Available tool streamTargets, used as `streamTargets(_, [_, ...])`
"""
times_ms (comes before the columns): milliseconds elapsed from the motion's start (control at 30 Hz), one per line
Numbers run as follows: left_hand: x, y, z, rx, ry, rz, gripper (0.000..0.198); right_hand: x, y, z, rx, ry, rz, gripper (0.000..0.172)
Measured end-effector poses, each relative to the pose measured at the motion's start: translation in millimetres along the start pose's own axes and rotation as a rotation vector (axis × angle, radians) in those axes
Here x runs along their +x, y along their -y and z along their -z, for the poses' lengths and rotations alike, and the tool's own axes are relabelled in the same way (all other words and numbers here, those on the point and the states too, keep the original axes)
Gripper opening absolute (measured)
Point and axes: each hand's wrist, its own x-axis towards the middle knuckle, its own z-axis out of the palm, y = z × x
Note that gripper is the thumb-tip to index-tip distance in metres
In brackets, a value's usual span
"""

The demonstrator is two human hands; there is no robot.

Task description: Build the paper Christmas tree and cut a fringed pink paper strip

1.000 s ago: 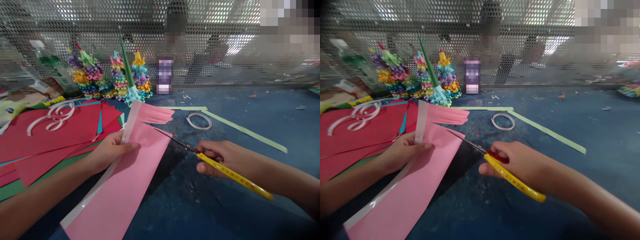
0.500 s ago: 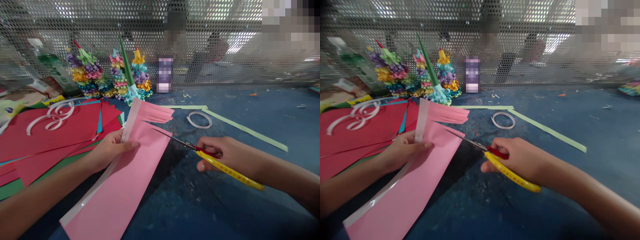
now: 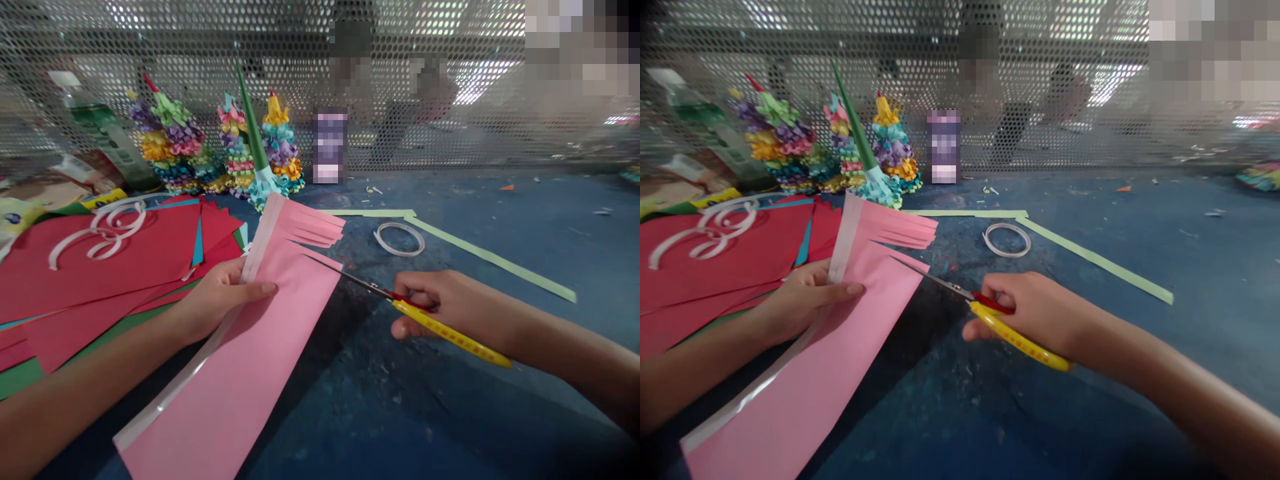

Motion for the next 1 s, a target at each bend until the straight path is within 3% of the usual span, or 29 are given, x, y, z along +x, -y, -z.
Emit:
streamTargets(267, [-2, -6, -3.0, -0.075, 0.084, 0.048, 0.026, -3, 13, 4, -0.090, 0.097, 0.139, 0.052])
streamTargets(500, [2, -8, -2.0, -0.105, 0.121, 0.078, 0.027, 6, 29, 5, -0.064, 0.063, 0.147, 0.049])
streamTargets(700, [1, -7, -1.7, -0.103, 0.112, 0.069, 0.029, 12, 25, 1, -0.044, 0.000, 0.169, 0.047])
streamTargets(1000, [1, -7, 1.5, -0.122, 0.166, 0.083, 0.028, 9, 29, 2, -0.062, 0.028, 0.238, 0.045])
